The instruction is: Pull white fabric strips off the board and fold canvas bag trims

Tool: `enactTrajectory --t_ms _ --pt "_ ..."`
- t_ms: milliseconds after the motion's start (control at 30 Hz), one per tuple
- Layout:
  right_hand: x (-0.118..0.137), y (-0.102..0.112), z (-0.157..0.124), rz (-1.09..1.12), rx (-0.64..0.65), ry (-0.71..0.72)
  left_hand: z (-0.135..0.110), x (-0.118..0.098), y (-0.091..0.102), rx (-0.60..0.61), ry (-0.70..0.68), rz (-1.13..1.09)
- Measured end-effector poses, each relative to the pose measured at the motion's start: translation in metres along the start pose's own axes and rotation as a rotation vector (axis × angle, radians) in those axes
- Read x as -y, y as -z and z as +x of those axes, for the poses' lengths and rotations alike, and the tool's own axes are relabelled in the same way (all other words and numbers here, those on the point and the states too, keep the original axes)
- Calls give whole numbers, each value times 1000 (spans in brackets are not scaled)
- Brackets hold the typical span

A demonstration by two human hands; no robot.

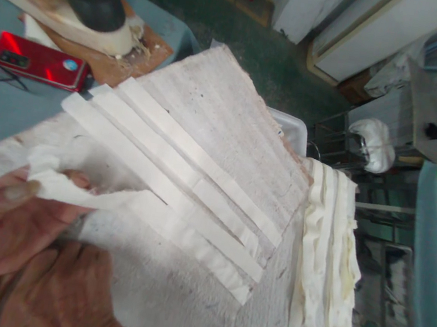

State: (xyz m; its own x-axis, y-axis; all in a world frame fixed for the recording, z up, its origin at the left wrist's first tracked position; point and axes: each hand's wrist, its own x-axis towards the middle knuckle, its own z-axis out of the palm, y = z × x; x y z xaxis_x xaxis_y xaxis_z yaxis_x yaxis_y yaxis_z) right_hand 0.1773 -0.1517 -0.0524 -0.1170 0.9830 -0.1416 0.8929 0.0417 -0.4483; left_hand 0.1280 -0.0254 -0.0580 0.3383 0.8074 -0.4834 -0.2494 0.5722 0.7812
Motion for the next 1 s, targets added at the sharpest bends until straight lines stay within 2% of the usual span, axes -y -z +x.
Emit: enactTrajectory --t_ms 100,167,267,333,400,433,467,500,533,600,667,733,833,1000 --pt "3 -13 -18 -93 -168 56 -6 -5 -4 96 29 84" --pt "3 -21 -30 -133 -177 59 -10 -5 -4 123 42 105" --pt "-7 -24 -43 5 -164 109 -14 2 6 60 22 133" --pt "-25 -11 -48 195 -240 156 -15 9 16 12 -17 129" --pt "-50 16 -49 367 -394 89 -16 15 24 -9 -39 106" --pt "-65 33 -47 404 -450 2 -16 17 26 -10 -45 96" --pt "-81 50 -43 400 -458 -84 -16 17 26 -6 -59 94" --pt "-97 66 -37 364 -466 -97 -16 17 24 0 -81 91" --pt "-112 79 -29 331 -446 -70 -16 16 21 5 -107 90" --pt "-139 95 -9 310 -371 83 -15 10 13 14 -150 101" --pt "-157 98 14 302 -254 237 -13 3 5 17 -170 121" --pt "-167 95 35 262 -105 332 -9 -4 -1 18 -174 129" --pt "-172 94 58 169 77 387 1 -11 -5 35 -201 89" --pt "-169 105 75 96 228 366 15 -14 -15 32 -187 46"
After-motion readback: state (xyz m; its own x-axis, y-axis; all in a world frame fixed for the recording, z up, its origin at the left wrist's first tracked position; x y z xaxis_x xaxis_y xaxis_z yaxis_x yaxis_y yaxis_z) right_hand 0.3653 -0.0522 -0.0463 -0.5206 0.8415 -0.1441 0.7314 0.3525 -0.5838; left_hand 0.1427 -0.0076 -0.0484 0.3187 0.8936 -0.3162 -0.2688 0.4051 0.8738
